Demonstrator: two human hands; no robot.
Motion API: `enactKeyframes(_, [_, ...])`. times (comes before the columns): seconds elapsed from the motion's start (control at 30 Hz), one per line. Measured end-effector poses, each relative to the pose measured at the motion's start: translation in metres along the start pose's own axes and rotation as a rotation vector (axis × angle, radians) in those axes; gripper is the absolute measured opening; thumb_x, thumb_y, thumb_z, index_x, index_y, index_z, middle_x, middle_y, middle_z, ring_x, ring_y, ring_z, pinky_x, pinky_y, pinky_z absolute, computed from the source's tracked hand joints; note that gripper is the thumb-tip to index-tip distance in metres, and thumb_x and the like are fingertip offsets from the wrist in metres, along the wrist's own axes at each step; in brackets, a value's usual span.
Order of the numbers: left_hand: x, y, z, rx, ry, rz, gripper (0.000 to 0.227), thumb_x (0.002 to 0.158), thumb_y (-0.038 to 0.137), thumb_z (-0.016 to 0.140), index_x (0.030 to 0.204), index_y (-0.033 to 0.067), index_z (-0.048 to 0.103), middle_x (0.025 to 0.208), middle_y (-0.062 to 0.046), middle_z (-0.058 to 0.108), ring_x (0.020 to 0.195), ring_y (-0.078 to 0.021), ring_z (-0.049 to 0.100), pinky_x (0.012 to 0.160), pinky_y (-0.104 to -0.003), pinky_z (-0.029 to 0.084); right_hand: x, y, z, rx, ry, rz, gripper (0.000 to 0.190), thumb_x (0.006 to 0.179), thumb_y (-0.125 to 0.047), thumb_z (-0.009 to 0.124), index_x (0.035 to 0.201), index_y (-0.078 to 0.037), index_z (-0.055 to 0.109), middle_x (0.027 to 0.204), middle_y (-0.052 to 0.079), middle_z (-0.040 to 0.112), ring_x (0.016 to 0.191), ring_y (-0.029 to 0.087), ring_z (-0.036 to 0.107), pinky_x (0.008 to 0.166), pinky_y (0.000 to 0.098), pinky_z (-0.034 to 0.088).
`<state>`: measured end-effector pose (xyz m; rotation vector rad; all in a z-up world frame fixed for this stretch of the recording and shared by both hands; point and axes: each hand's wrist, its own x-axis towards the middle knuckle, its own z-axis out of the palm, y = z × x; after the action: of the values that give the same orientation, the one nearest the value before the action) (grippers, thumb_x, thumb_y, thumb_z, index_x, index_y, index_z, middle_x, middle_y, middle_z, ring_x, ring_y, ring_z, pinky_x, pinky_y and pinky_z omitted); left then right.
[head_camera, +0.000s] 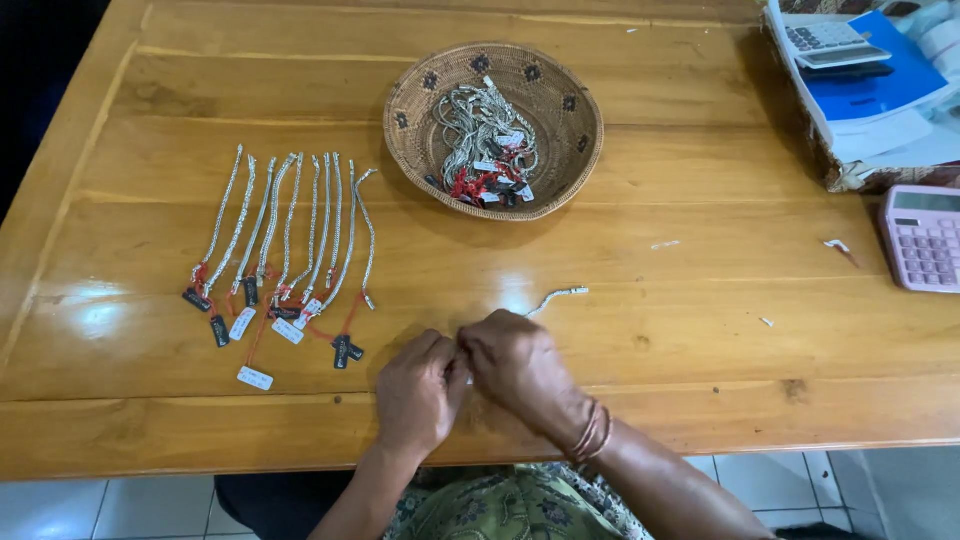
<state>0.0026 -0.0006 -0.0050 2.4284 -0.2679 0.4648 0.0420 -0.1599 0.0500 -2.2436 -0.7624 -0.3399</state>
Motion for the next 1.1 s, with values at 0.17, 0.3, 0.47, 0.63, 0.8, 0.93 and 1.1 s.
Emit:
enactKeyframes(0.17, [0.003, 0.004, -0.004, -0.005, 0.043, 0.042, 0.018, 0.089, 0.009, 0.072, 0.073, 0.0103, 0.062, 0.072, -0.003, 0.060, 0.056, -0.0223, 0.058, 0.051, -0.037, 0.046, -0.012, 0.017, 0.001, -0.133, -0.036, 0.089, 0.036, 0.103, -0.010, 0.057, 0.067, -0.010, 0.052, 0.059, -0.001, 0.050, 0.049, 0.014, 0.044, 0.043, 0.0308, 0.041])
enactKeyframes(0.3, [0.006, 0.000, -0.003, 0.017, 0.046, 0.053, 0.019, 0.086, 0.006, 0.067, 0.072, 0.0121, 0.055, 0.073, -0.002, 0.058, 0.062, -0.0237, 0.057, 0.055, -0.039, 0.045, -0.020, 0.077, -0.033, -0.162, 0.055, 0.151, 0.005, 0.090, -0.003, 0.071, 0.093, -0.003, 0.075, 0.087, 0.013, 0.075, 0.070, 0.022, 0.071, 0.057, 0.0304, 0.061])
enactKeyframes(0.47, [0.002, 0.002, -0.002, 0.027, 0.035, 0.031, 0.023, 0.089, 0.011, 0.067, 0.071, 0.0125, 0.053, 0.071, -0.003, 0.056, 0.061, -0.0251, 0.056, 0.054, -0.040, 0.043, -0.011, 0.059, -0.036, -0.097, 0.068, 0.222, 0.015, 0.082, 0.002, 0.070, 0.089, -0.010, 0.077, 0.085, 0.006, 0.075, 0.079, 0.022, 0.070, 0.071, 0.0330, 0.054])
enactKeyframes(0.63, [0.002, 0.003, -0.005, 0.001, 0.016, 0.010, 0.019, 0.090, 0.015, 0.067, 0.074, 0.0116, 0.057, 0.073, -0.005, 0.058, 0.061, -0.0296, 0.058, 0.052, -0.043, 0.043, -0.010, 0.002, 0.006, -0.033, -0.019, 0.021, 0.014, 0.092, -0.002, 0.059, 0.080, -0.007, 0.065, 0.068, 0.008, 0.061, 0.058, 0.023, 0.057, 0.053, 0.0362, 0.048])
enactKeyframes(0.8, [0.003, 0.005, -0.003, 0.045, 0.058, 0.034, 0.018, 0.083, 0.006, 0.068, 0.070, 0.0137, 0.058, 0.073, -0.001, 0.061, 0.061, -0.0239, 0.059, 0.053, -0.039, 0.044, -0.017, 0.040, -0.016, -0.167, 0.027, 0.082, 0.024, 0.089, -0.004, 0.059, 0.067, -0.008, 0.052, 0.061, 0.005, 0.048, 0.052, 0.021, 0.043, 0.046, 0.0397, 0.035])
enactKeyframes(0.93, [0.004, 0.003, -0.005, 0.042, 0.044, 0.061, 0.020, 0.085, 0.006, 0.068, 0.071, 0.0135, 0.056, 0.072, 0.000, 0.058, 0.060, -0.0208, 0.056, 0.052, -0.036, 0.044, -0.014, 0.090, -0.045, -0.233, -0.027, 0.357, 0.010, 0.086, -0.012, 0.070, 0.088, -0.008, 0.078, 0.084, 0.008, 0.076, 0.066, 0.024, 0.071, 0.055, 0.0369, 0.055])
enactKeyframes(1.1, [0.003, 0.003, -0.006, -0.017, 0.031, 0.050, 0.022, 0.088, 0.006, 0.067, 0.072, 0.0122, 0.054, 0.070, -0.002, 0.054, 0.058, -0.0228, 0.053, 0.053, -0.038, 0.041, -0.003, 0.036, -0.019, -0.156, -0.077, 0.248, 0.016, 0.088, -0.007, 0.063, 0.075, -0.012, 0.071, 0.072, 0.005, 0.069, 0.061, 0.020, 0.062, 0.054, 0.0347, 0.047])
